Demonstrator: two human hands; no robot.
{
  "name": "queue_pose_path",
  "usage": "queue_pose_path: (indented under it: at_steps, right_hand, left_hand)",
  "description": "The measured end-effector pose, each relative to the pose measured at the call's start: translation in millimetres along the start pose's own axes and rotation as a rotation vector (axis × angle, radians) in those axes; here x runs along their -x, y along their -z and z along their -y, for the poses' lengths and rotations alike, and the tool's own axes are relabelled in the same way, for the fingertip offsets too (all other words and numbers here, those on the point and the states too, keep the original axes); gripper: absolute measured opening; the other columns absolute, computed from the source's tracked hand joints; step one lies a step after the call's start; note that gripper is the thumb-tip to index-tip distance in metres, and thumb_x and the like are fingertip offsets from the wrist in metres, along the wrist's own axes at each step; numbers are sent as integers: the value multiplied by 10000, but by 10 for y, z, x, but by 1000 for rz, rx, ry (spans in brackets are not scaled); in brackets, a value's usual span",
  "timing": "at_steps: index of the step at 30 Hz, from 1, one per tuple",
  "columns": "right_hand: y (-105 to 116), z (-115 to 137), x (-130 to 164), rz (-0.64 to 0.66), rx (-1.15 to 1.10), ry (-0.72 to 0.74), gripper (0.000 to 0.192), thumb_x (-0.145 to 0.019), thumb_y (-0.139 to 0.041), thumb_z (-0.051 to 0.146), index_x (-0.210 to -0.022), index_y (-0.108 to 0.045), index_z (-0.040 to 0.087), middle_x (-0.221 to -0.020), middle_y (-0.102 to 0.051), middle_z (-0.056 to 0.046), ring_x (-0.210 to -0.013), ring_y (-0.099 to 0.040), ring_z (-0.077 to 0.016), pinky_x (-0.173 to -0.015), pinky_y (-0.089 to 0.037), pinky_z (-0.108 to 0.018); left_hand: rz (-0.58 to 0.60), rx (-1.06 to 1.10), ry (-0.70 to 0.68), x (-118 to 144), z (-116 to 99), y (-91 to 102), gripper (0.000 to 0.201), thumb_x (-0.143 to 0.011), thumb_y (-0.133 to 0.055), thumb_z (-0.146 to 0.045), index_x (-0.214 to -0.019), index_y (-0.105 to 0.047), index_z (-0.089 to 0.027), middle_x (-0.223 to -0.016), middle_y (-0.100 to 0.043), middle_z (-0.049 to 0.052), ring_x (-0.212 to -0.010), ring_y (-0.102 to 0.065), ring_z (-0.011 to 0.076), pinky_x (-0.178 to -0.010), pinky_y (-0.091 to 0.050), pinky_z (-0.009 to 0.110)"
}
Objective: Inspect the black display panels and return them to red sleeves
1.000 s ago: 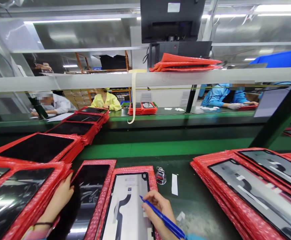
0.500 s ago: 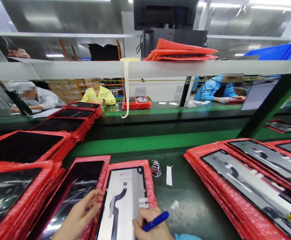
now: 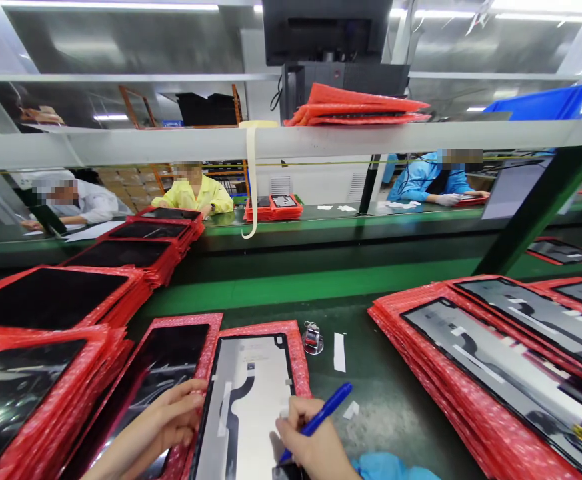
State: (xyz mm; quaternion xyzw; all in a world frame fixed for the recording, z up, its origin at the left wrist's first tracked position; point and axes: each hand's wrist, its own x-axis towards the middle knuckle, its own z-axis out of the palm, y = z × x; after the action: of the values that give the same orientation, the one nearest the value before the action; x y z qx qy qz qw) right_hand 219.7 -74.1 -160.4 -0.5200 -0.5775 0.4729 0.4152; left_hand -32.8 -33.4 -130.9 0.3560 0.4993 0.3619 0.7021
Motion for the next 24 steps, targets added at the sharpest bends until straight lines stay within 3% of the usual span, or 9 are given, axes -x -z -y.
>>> queue_pose_path:
  at_steps: [2,5,9,14,18,22,24]
  right_hand:
    - [19,10,-25,45,-113,-21,480,-795,-543,606,-573,-328,239,-477,-397,70,-395,-295,-74,-404,-270,-213]
    - [31,31,-50,83,-254,-18,506,-746,-601,662,-610,-378,228,-462,-355,98,-389,-220,-50,-397,-238,-190]
    - [87,67,-74,92,-331,18,507,-696,-675,647,-599,-437,210,-423,-315,113,-374,-201,-43,-392,-175,-193]
    - [402,294,-67,-36,-358,173,433,-656,-744,588,-663,-606,178,-578,-513,30,-492,-352,-85,-460,-244,-220]
    - [657,617,-78,-54,-384,318,402,-787,-633,582,-868,-700,195,-662,-600,-15,-554,-480,-120,-468,-330,-216]
    - [705,927,-187,-140,-349,317,455,-861,-519,605,-1042,-666,214,-710,-732,-55,-577,-638,-160,-500,-453,-238]
    - [675,1061,-255,-196,-312,292,444,-872,-520,586,-1043,-666,203,-674,-754,-58,-572,-679,-173,-526,-499,-254]
  left_hand:
    - [61,18,-7,-18,-33,-121,347,-661,-773,-352,-933,-661,-167,-704,-657,23,-589,-611,145,-522,-433,236]
    - [152,62,-36,-39,-47,-321,402,-613,-795,-247,-987,-684,-150,-878,-731,82,-823,-678,232,-762,-499,319]
    - [154,87,-65,-12,-69,-486,394,-612,-724,-126,-1003,-680,-149,-997,-744,96,-941,-676,280,-858,-486,375]
    - [42,99,-231,114,-287,-551,567,-648,-673,-91,-1196,-587,-209,-1113,-724,53,-1006,-665,256,-854,-481,329]
    - [-32,68,-383,204,-581,-576,541,-696,-701,-153,-1217,-562,-198,-1148,-710,63,-1044,-653,257,-857,-492,319]
    - [-118,17,-547,264,-827,-582,545,-742,-715,-241,-1258,-542,-232,-1216,-675,35,-1085,-630,219,-952,-463,317]
    - [-150,9,-590,288,-917,-587,527,-745,-724,-282,-1243,-556,-238,-1206,-680,28,-1075,-636,209,-936,-479,299]
